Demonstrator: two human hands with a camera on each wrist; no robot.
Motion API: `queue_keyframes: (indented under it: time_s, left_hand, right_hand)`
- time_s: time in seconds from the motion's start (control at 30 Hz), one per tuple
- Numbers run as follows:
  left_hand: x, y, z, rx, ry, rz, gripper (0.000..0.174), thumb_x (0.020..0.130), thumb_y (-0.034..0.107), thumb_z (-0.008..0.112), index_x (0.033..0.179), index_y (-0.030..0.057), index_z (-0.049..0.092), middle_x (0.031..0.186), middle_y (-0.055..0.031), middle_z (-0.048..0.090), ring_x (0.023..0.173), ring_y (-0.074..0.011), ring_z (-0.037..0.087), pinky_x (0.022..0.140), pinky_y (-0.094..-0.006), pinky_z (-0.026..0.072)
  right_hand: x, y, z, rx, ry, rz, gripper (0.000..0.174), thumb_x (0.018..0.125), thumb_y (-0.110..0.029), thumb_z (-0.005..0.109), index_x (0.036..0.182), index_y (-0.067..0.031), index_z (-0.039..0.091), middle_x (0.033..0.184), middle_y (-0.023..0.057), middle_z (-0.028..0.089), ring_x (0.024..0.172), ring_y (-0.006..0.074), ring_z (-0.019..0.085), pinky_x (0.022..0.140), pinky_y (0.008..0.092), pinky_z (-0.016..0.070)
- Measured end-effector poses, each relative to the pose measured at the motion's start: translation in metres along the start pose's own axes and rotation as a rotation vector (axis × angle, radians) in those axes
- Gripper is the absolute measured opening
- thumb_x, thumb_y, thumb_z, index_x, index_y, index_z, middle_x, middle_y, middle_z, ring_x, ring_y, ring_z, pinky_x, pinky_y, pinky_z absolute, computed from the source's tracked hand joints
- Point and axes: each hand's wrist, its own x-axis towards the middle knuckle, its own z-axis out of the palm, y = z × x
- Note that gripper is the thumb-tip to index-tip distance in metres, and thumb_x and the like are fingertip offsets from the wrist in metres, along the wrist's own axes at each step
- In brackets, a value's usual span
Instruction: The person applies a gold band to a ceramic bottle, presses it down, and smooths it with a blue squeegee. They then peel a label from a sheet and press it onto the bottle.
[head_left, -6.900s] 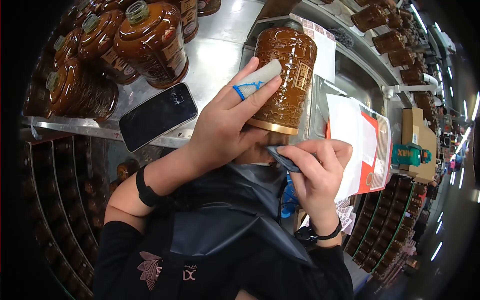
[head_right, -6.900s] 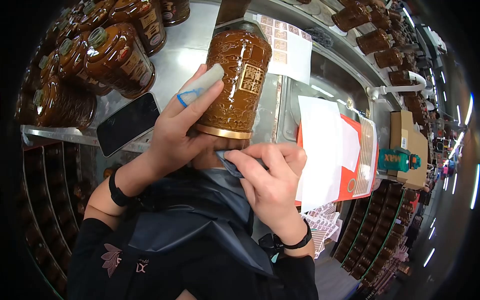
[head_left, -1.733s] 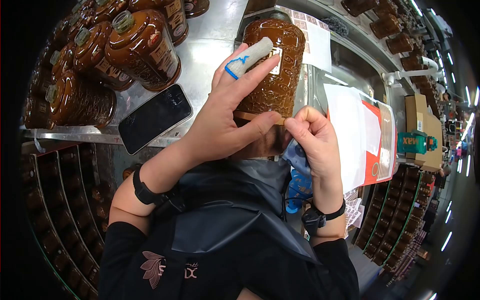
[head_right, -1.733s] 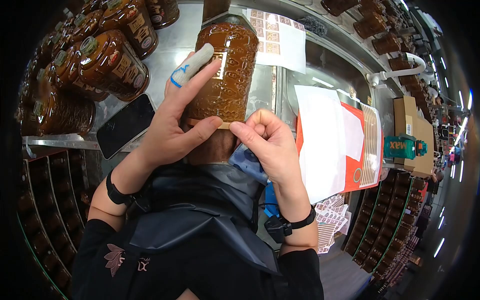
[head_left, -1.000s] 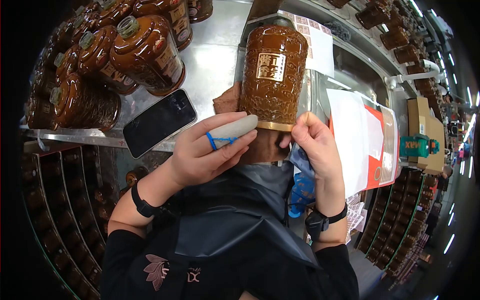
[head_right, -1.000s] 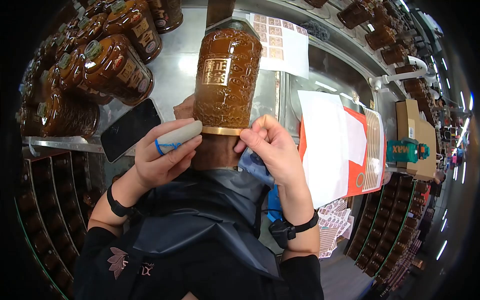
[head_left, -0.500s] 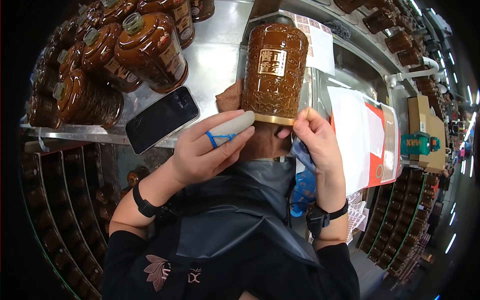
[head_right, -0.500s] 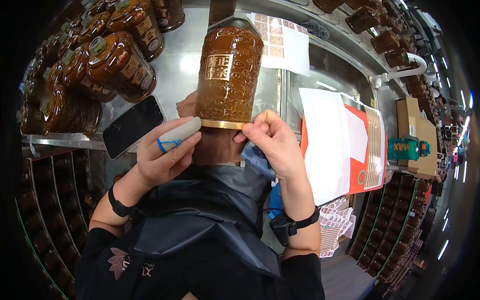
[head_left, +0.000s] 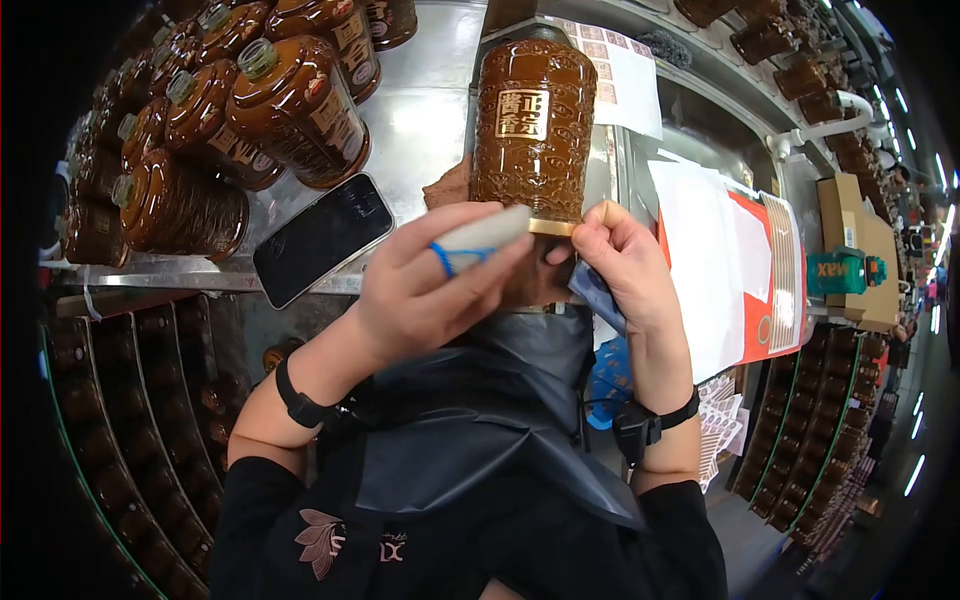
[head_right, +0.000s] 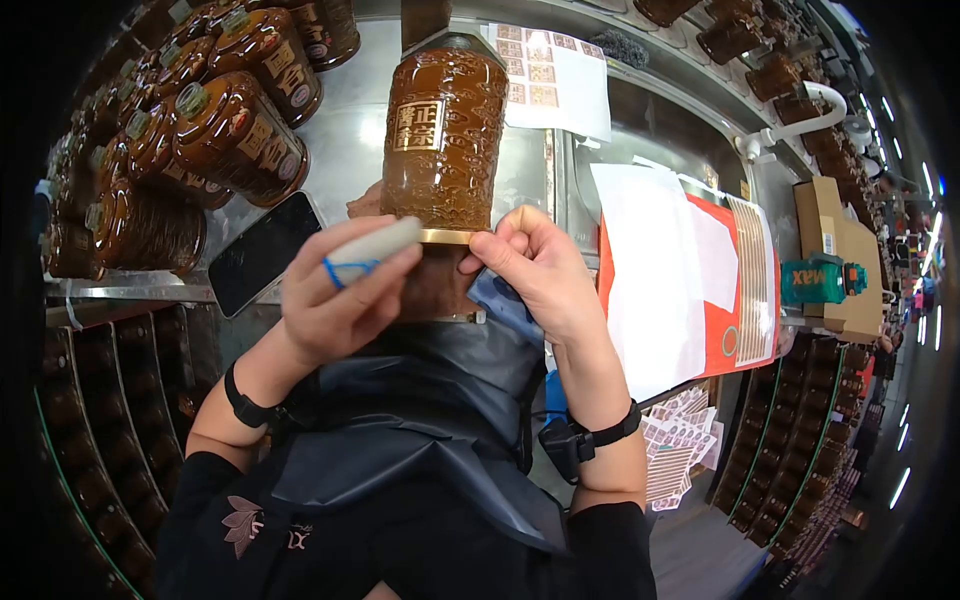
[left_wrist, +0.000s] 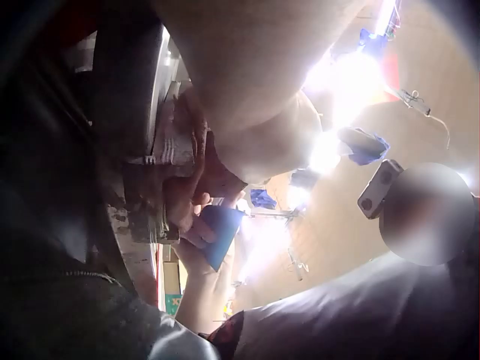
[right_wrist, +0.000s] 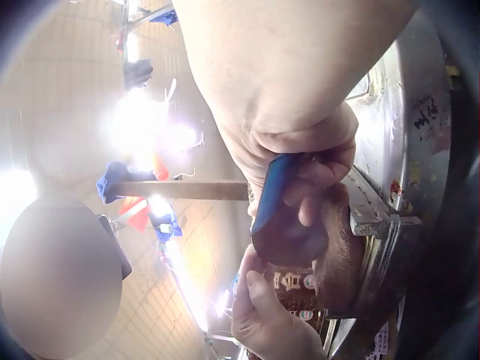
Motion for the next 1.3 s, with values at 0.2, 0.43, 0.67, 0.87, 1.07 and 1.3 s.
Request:
queue_keyframes:
  time_s: [0.2, 0.43, 0.67, 0.87, 1.07, 1.3]
  left_hand:
    - [-0.003, -0.005, 0.007, 0.055, 0.025, 0.107, 0.033, 0.081, 0.002, 0.074, 0.114, 0.0037, 0.078, 0.122, -0.0101, 0.071, 0.111, -0.0289, 0.068, 0.087, -0.0373, 0.0612]
    - [0.006, -0.009, 0.010, 0.039, 0.011, 0.203, 0.037, 0.076, 0.002, 0.077, 0.113, 0.0063, 0.079, 0.119, -0.0057, 0.071, 0.110, -0.0269, 0.068, 0.084, -0.0353, 0.0610]
    - [0.007, -0.013, -0.010, 0.032, -0.062, 0.125, 0.036, 0.077, 0.003, 0.077, 0.112, 0.0070, 0.079, 0.115, -0.0051, 0.072, 0.110, -0.0278, 0.068, 0.086, -0.0362, 0.0614]
    - [0.024, -0.022, 0.006, -0.022, -0.102, 0.325, 0.036, 0.076, 0.006, 0.080, 0.112, 0.0079, 0.079, 0.115, -0.0042, 0.072, 0.109, -0.0283, 0.069, 0.086, -0.0361, 0.0614]
    - [0.019, -0.010, 0.001, 0.070, -0.100, 0.129, 0.046, 0.074, 0.009, 0.083, 0.120, 0.0063, 0.076, 0.123, -0.0086, 0.071, 0.118, -0.0323, 0.065, 0.094, -0.0404, 0.0573]
    - [0.012, -0.012, 0.010, 0.103, -0.106, -0.157, 0.070, 0.082, 0.005, 0.077, 0.148, 0.0037, 0.055, 0.142, -0.0204, 0.059, 0.128, -0.0414, 0.058, 0.104, -0.0445, 0.0516]
  right_hand:
    - [0.001, 0.001, -0.002, 0.030, -0.033, -0.006, 0.022, 0.098, -0.015, 0.074, 0.090, -0.0085, 0.055, 0.087, 0.0084, 0.074, 0.084, 0.0136, 0.072, 0.074, 0.0230, 0.0535]
    - [-0.001, -0.007, 0.004, 0.039, -0.023, 0.003, 0.022, 0.097, -0.014, 0.076, 0.091, -0.0063, 0.056, 0.081, 0.0018, 0.069, 0.085, 0.0133, 0.072, 0.075, 0.0237, 0.0550]
    - [0.001, -0.003, 0.002, -0.014, -0.009, 0.004, 0.023, 0.097, -0.014, 0.076, 0.089, -0.0070, 0.055, 0.079, 0.0004, 0.067, 0.085, 0.0131, 0.073, 0.070, 0.0219, 0.0510]
    - [-0.001, -0.005, -0.001, 0.024, -0.022, 0.001, 0.023, 0.097, -0.013, 0.076, 0.089, -0.0079, 0.055, 0.080, 0.0005, 0.068, 0.079, 0.0089, 0.068, 0.069, 0.0199, 0.0491]
    - [-0.002, -0.002, -0.002, 0.064, -0.005, 0.035, 0.020, 0.101, -0.021, 0.072, 0.096, -0.0051, 0.061, 0.086, 0.0063, 0.074, 0.076, 0.0069, 0.066, 0.070, 0.0192, 0.0501]
    - [-0.003, -0.004, -0.009, 0.009, -0.006, -0.007, 0.022, 0.105, -0.025, 0.066, 0.098, -0.0043, 0.062, 0.086, 0.0073, 0.075, 0.076, 0.0060, 0.065, 0.070, 0.0192, 0.0490]
